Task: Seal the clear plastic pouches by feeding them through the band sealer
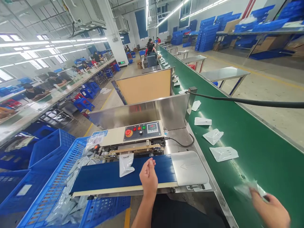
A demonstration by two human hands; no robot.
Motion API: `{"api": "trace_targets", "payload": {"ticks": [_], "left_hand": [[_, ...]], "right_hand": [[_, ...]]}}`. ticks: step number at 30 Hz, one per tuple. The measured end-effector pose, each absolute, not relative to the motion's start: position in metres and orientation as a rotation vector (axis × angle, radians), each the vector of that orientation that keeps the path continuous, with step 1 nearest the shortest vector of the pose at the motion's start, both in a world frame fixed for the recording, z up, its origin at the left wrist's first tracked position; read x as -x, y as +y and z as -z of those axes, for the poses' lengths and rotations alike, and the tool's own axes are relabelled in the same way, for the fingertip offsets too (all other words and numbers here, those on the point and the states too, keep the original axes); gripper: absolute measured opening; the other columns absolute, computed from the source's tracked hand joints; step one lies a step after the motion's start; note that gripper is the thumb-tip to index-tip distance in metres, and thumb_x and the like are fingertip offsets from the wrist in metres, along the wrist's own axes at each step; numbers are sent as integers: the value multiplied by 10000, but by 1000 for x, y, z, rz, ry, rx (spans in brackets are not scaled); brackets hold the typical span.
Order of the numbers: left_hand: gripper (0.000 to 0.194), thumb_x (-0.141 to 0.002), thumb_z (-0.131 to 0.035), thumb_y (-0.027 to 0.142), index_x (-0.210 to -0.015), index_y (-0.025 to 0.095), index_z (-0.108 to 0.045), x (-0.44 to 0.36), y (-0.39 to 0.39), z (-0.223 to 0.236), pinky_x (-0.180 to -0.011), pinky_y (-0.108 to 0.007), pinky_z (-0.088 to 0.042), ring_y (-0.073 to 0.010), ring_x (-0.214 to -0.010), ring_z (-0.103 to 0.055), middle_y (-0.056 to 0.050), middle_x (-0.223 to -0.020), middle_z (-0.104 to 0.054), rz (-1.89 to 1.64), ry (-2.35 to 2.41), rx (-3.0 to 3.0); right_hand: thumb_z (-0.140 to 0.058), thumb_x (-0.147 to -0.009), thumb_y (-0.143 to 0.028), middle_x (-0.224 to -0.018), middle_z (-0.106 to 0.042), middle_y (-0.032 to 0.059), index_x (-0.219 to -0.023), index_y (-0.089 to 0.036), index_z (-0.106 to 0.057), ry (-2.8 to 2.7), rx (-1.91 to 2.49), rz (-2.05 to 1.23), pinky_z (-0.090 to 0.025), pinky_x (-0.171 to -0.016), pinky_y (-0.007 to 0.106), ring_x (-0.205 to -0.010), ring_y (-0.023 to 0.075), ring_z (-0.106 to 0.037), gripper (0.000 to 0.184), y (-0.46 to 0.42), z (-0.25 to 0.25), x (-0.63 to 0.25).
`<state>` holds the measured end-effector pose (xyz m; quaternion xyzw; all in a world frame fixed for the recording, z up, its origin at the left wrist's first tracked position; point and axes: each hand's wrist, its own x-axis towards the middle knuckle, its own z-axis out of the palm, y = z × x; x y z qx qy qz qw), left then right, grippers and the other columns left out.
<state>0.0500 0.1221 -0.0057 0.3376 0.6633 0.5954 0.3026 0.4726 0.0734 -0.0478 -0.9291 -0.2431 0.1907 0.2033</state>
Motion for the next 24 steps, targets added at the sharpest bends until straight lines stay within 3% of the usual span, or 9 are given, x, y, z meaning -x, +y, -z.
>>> {"api": "trace_targets", "payload": {"ticks": [4, 8, 11, 14, 18, 24], "left_hand": [[399, -1023, -650, 528, -1157, 197, -828, -103, 130, -11, -984, -432, -641, -286, -1050, -794, -145, -1146, -829, -1347, 1523, -1343], [408, -1005, -691, 464, -1312, 217, -795, -144, 133, -29, -1076, -423, -588, -308, -1197, -747, -139, -1307, -798, -1137, 1261, -1584], [430, -1069, -569, 506, -1114, 184, -851, -152, 133, -31, -906, -374, -606, -284, -977, -767, -121, -1064, -842, -1087, 1288, -1506], [506, -1075, -533, 548, -1009, 159, -850, -142, 129, -22, -789, -346, -577, -268, -851, -733, -116, -928, -824, -1133, 1420, -1340], [461, -1038, -598, 547, -1067, 158, -843, -127, 122, -6, -815, -339, -580, -266, -884, -741, -133, -999, -824, -1155, 1423, -1217], [423, -941, -667, 524, -767, 172, -825, -108, 149, 13, -710, -302, -506, -237, -764, -670, -72, -779, -770, -1115, 1631, -1111]], "right_hand": [[-614, -758, -717, -593, -613, 39, -811, -272, -616, -718, 2243, -543, -474, -587, 390, -595, 261, -579, 448, 107, -10, -412], [-767, -714, -759, -674, -666, 41, -892, -221, -702, -1060, 1719, -985, -479, -591, 327, -640, 217, -583, 570, 126, -49, -354], [-849, -670, -782, -783, -697, 54, -973, -216, -712, -1026, 1423, -1342, -485, -592, 306, -663, 192, -584, 656, 130, -53, -329], [-850, -660, -817, -742, -635, 3, -1182, -203, -718, -887, 1328, -1541, -395, -528, 276, -565, 129, -463, 816, 131, -43, -319], [-823, -682, -823, -616, -536, -26, -898, -184, -740, -1055, 1410, -1593, -342, -517, 274, -540, 119, -412, 680, 133, -28, -308], [-737, -740, -730, -553, -570, 3, -690, -200, -683, -1143, 1611, -1361, -360, -526, 280, -544, 148, -477, 534, 162, -10, -290]]}}
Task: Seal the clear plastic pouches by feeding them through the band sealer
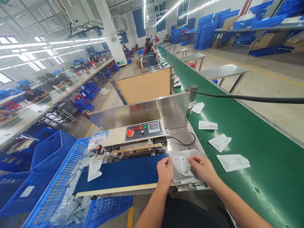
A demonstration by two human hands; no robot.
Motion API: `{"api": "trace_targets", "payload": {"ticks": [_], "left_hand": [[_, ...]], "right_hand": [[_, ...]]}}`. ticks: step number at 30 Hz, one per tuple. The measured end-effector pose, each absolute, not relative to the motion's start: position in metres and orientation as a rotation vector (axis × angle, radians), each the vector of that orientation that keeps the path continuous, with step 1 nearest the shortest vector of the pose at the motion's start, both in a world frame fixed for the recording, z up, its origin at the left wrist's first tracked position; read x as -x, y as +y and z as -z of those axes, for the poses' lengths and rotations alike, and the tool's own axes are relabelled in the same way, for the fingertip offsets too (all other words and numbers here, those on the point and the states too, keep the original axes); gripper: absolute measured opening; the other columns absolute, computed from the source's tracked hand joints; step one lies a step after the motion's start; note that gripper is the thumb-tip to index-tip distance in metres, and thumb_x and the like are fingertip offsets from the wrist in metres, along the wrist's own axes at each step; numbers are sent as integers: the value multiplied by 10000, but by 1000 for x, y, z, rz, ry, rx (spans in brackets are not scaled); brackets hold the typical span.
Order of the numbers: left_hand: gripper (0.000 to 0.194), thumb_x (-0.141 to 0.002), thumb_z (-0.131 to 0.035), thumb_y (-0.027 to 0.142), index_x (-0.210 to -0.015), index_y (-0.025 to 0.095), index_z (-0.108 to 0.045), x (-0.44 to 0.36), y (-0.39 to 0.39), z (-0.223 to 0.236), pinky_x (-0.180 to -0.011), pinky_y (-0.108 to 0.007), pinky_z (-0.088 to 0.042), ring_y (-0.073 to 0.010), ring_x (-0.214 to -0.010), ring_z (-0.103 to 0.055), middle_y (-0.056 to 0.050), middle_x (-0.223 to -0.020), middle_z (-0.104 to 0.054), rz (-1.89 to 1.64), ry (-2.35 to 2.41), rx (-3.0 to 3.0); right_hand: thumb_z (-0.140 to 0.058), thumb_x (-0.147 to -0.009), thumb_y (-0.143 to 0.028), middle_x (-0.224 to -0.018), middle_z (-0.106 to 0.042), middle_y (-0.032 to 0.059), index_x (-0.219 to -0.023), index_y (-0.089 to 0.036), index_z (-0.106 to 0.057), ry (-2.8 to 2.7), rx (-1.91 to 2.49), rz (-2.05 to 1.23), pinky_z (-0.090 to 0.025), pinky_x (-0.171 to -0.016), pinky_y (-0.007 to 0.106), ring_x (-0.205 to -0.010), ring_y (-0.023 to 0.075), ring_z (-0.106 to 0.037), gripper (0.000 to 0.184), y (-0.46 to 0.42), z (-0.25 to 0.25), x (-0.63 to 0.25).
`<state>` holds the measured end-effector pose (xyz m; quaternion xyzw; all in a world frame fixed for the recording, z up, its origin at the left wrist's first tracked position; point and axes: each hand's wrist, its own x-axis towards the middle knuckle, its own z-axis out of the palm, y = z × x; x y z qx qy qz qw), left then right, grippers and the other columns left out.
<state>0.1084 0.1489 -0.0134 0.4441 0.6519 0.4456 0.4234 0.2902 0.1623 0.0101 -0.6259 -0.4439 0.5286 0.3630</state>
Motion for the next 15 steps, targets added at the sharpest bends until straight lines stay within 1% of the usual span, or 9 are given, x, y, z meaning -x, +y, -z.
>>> {"api": "trace_targets", "payload": {"ticks": [3, 6, 8, 10, 12, 14, 15], "left_hand": [[464, -851, -739, 594, -709, 156, -797, -98, 172, 24, -623, -292, -461, -219, -679, -628, -52, -705, -738, -1139, 1680, -852], [515, -802, -771, 644, -688, 141, -792, -84, 186, 30, -603, -298, -462, -211, -641, -622, -64, -689, -734, -1175, 1690, -766], [521, -773, -803, 644, -711, 127, -809, -72, 188, 30, -607, -297, -471, -213, -652, -636, -76, -700, -745, -1204, 1711, -733], [529, -762, -821, 644, -768, 115, -834, -57, 187, 29, -620, -295, -485, -221, -681, -661, -85, -729, -765, -1236, 1732, -711], [552, -769, -819, 657, -836, 111, -853, -41, 183, 27, -653, -307, -519, -242, -731, -699, -99, -786, -794, -1271, 1747, -691], [544, -795, -819, 642, -924, 116, -864, -24, 177, 26, -750, -342, -574, -285, -860, -752, -122, -910, -831, -1316, 1778, -665], [521, -814, -824, 614, -982, 123, -865, -15, 172, 25, -821, -367, -596, -309, -951, -769, -134, -996, -842, -1351, 1804, -641]], "right_hand": [[-746, -713, -664, -494, -540, -13, -669, -207, -639, -1020, 1681, -1408, -313, -481, 260, -478, 124, -441, 471, 189, 1, -280], [-762, -725, -591, -466, -519, -32, -684, -212, -617, -964, 1680, -1507, -258, -435, 238, -422, 98, -387, 408, 212, 9, -261], [-771, -743, -561, -456, -525, -30, -686, -208, -622, -977, 1678, -1550, -257, -417, 232, -400, 92, -380, 387, 221, 11, -243], [-794, -748, -544, -466, -549, -16, -697, -195, -656, -1009, 1660, -1585, -287, -410, 230, -402, 99, -412, 379, 223, 12, -224], [-822, -739, -540, -529, -611, 7, -742, -179, -706, -1034, 1630, -1618, -343, -419, 231, -443, 114, -481, 379, 222, 10, -210], [-827, -744, -582, -619, -671, 29, -816, -172, -746, -1045, 1600, -1633, -374, -433, 236, -487, 125, -524, 424, 217, 7, -208], [-811, -758, -628, -648, -684, 35, -848, -173, -757, -1045, 1594, -1619, -372, -436, 241, -496, 127, -525, 466, 215, 6, -215]]}}
